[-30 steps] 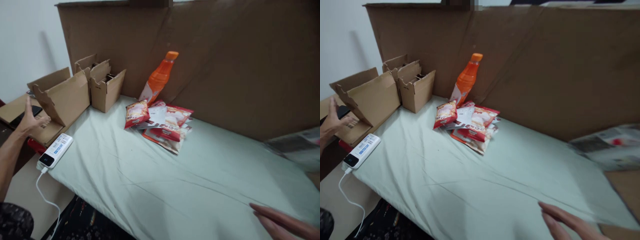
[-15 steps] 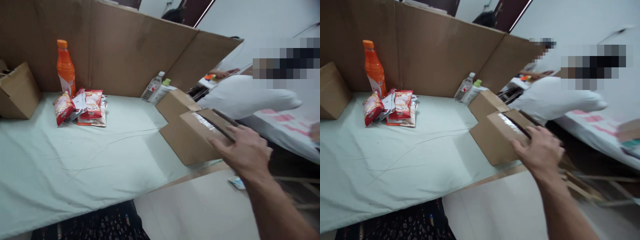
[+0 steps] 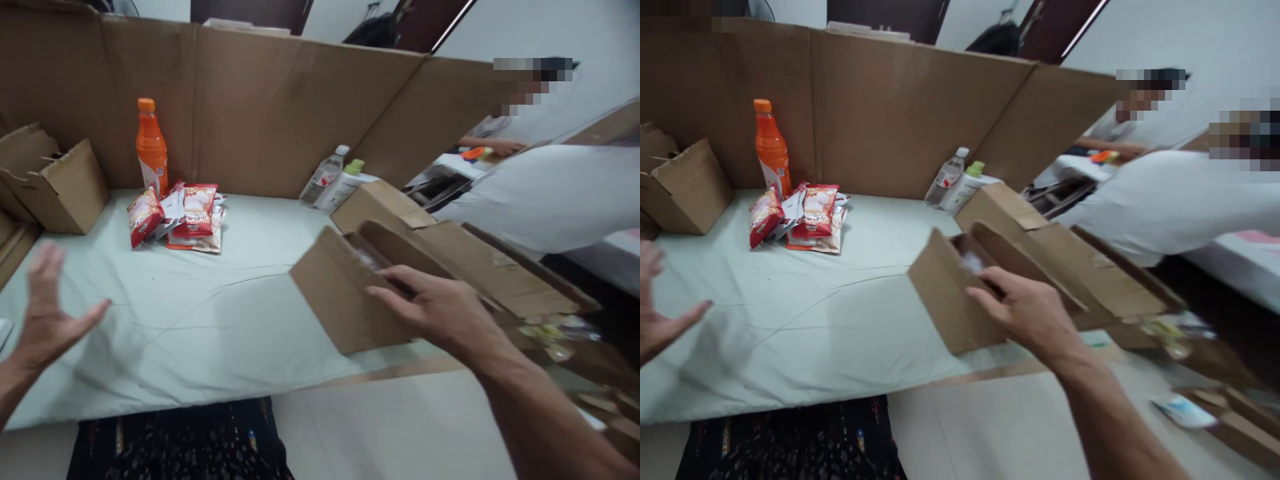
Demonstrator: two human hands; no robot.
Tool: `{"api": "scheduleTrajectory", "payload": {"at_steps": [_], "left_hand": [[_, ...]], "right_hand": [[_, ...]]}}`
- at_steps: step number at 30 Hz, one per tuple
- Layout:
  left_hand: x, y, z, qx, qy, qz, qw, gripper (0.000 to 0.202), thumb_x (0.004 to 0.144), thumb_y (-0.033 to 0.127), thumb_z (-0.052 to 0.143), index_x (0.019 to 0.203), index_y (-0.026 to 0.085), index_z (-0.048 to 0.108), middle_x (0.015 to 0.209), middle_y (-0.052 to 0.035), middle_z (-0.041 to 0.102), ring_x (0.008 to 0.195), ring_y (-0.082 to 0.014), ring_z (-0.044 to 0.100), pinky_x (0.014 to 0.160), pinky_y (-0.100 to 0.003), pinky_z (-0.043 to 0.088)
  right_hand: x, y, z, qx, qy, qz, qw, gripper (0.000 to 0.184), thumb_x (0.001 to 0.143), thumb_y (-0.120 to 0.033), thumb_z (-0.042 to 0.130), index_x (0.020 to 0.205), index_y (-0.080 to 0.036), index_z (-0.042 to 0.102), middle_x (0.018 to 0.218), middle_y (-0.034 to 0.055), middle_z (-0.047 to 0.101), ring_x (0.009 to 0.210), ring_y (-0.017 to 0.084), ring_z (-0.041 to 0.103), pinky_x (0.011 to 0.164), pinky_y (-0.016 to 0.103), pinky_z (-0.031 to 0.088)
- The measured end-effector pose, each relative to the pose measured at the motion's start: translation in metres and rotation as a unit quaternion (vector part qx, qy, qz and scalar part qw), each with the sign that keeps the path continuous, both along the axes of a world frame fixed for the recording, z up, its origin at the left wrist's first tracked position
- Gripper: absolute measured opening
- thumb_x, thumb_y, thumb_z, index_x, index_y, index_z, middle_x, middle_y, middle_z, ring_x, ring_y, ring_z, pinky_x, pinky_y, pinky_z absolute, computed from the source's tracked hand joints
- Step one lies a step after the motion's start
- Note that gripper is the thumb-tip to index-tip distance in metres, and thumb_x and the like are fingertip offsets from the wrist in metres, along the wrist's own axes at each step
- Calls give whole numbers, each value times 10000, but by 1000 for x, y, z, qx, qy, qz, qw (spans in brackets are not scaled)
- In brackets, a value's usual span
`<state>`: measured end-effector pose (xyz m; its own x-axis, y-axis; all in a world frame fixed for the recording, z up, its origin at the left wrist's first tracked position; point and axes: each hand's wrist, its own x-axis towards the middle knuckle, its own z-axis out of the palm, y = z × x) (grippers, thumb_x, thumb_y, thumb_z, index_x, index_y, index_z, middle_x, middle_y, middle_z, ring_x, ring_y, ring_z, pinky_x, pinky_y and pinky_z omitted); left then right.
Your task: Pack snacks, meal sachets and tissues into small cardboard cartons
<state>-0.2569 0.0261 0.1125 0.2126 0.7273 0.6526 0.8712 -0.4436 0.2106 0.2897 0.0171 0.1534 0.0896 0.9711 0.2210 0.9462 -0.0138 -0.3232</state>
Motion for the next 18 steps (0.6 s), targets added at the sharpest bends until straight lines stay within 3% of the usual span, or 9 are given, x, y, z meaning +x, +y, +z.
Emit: {"api": "scheduleTrajectory", "payload": {"at_steps": [2, 5, 7, 9, 11, 13, 16, 18], "left_hand": [[41, 1, -14, -62, -7, -111, 992, 1079, 865, 519, 795, 1669, 298, 110, 1724, -147, 195, 1549, -435, 287, 1227, -683, 323], [92, 0, -31, -180, -43, -244, 952, 1256, 805, 626, 814, 1673, 330, -44, 1752, -176, 39, 1588, -486, 147, 1236, -728, 249], [109, 0, -41, -244, -94, -305, 916, 1360, 737, 695, 833, 1661, 361, -106, 1755, -173, -40, 1595, -512, 50, 1238, -762, 170], [113, 0, -50, -278, -172, -337, 883, 1390, 709, 729, 833, 1647, 398, -139, 1754, -166, -20, 1593, -516, 66, 1232, -775, 148], [111, 1, -55, -286, -236, -343, 863, 1391, 711, 699, 851, 1637, 426, -152, 1738, -164, 73, 1578, -496, 177, 1231, -760, 191], [108, 0, -57, -284, -256, -337, 861, 1390, 711, 631, 886, 1638, 438, -132, 1709, -157, 165, 1542, -462, 290, 1234, -722, 242], [107, -2, -56, -279, -243, -337, 866, 1380, 703, 561, 916, 1651, 431, -78, 1697, -142, 207, 1537, -438, 305, 1253, -676, 252], [108, -4, -57, -275, -238, -339, 867, 1360, 712, 545, 915, 1654, 433, -59, 1720, -135, 172, 1564, -438, 254, 1265, -665, 229]], "right_hand": [[-32, -12, 0, 58, -7, 135, 989, 110, 900, -308, 592, 877, -233, 669, 787, 65, 726, 647, 199, 641, 650, 312, 485], [-78, -31, 2, 105, -22, 331, 938, 187, 984, -197, 516, 876, -212, 668, 830, 59, 730, 712, 176, 657, 651, 279, 477], [-102, -43, 8, 101, -16, 419, 902, 251, 1013, -161, 479, 836, -199, 654, 768, 47, 695, 691, 166, 632, 651, 279, 468], [-115, -49, 16, 54, 30, 477, 877, 278, 1051, -229, 465, 855, -193, 659, 785, 49, 699, 702, 162, 636, 656, 275, 483], [-120, -47, 22, -21, 88, 502, 860, 315, 1089, -323, 424, 956, -196, 679, 891, 58, 740, 779, 157, 679, 698, 260, 523], [-120, -35, 24, -56, 99, 482, 869, 333, 1102, -337, 384, 1085, -202, 688, 1068, 84, 764, 949, 173, 715, 810, 275, 559], [-121, -9, 21, -50, 1, 414, 909, 309, 1050, -277, 453, 1241, -180, 676, 1280, 145, 722, 1187, 265, 674, 975, 402, 552], [-126, 8, 23, -82, -69, 397, 912, 339, 985, -278, 551, 1280, -161, 671, 1308, 169, 708, 1192, 313, 671, 972, 450, 552]]}}
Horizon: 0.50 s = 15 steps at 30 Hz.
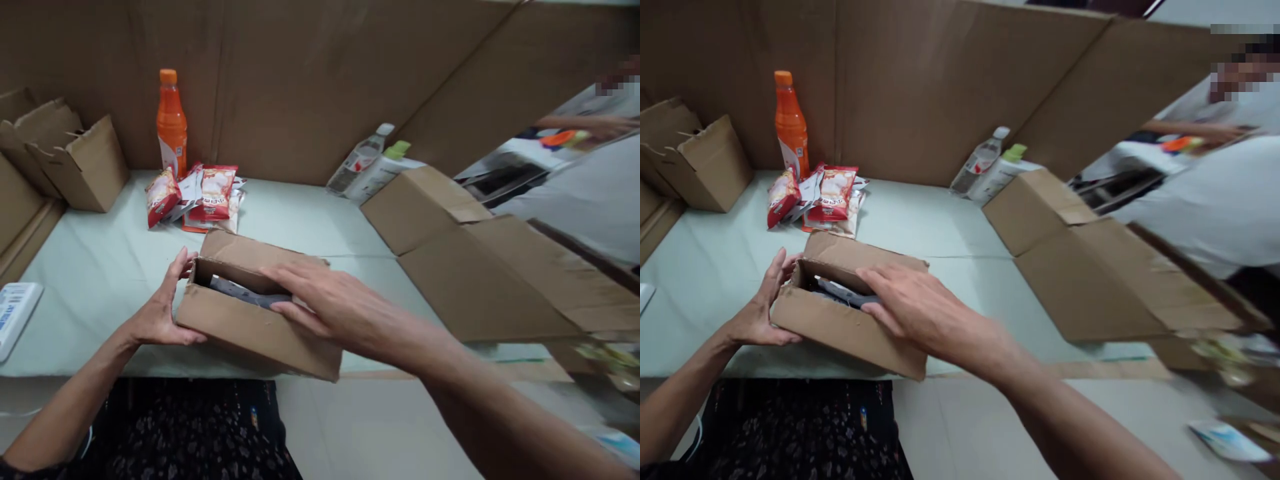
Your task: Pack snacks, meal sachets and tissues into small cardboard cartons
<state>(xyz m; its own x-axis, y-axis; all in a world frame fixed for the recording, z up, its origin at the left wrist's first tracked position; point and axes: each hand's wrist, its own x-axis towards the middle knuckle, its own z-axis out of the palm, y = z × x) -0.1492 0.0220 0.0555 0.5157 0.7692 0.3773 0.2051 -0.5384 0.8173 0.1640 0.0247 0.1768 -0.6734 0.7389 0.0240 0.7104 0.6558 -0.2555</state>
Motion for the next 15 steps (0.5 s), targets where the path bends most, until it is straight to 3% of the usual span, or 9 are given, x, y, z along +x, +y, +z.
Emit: {"api": "scheduleTrajectory", "payload": {"at_steps": [5, 8, 11, 15], "left_hand": [[-3, -5, -11, -39, 8, 9, 999, 1403, 707, 583, 909, 1660, 376, -101, 1735, -170, 154, 1582, -451, 218, 1273, -660, 213], [-6, -7, -19, -84, 13, 9, 996, 1443, 691, 595, 912, 1663, 329, -120, 1735, -190, 149, 1588, -452, 207, 1277, -656, 217], [-6, -6, -28, -110, 7, 6, 994, 1460, 667, 587, 924, 1673, 291, -91, 1750, -184, 92, 1605, -442, 154, 1302, -625, 168], [-6, 0, -43, -141, 9, -15, 990, 1557, 579, 580, 957, 1672, 256, -103, 1757, -188, 19, 1606, -462, 115, 1309, -638, 100]], "right_hand": [[-20, 17, 17, -93, -65, 61, 992, 431, 870, -283, 700, 1296, -216, 687, 1238, 108, 745, 1070, 273, 717, 880, 360, 560], [-30, 15, 15, -74, -88, 50, 992, 448, 859, -218, 697, 1306, -203, 686, 1253, 117, 740, 1109, 282, 715, 878, 356, 550], [-36, 15, 5, -57, -153, 4, 987, 373, 890, -215, 682, 1260, -183, 702, 1224, 135, 757, 1076, 321, 733, 804, 373, 539], [-41, 18, 0, -94, -227, -2, 969, 179, 920, -231, 651, 1054, -190, 762, 984, 117, 807, 892, 311, 764, 676, 337, 477]]}}
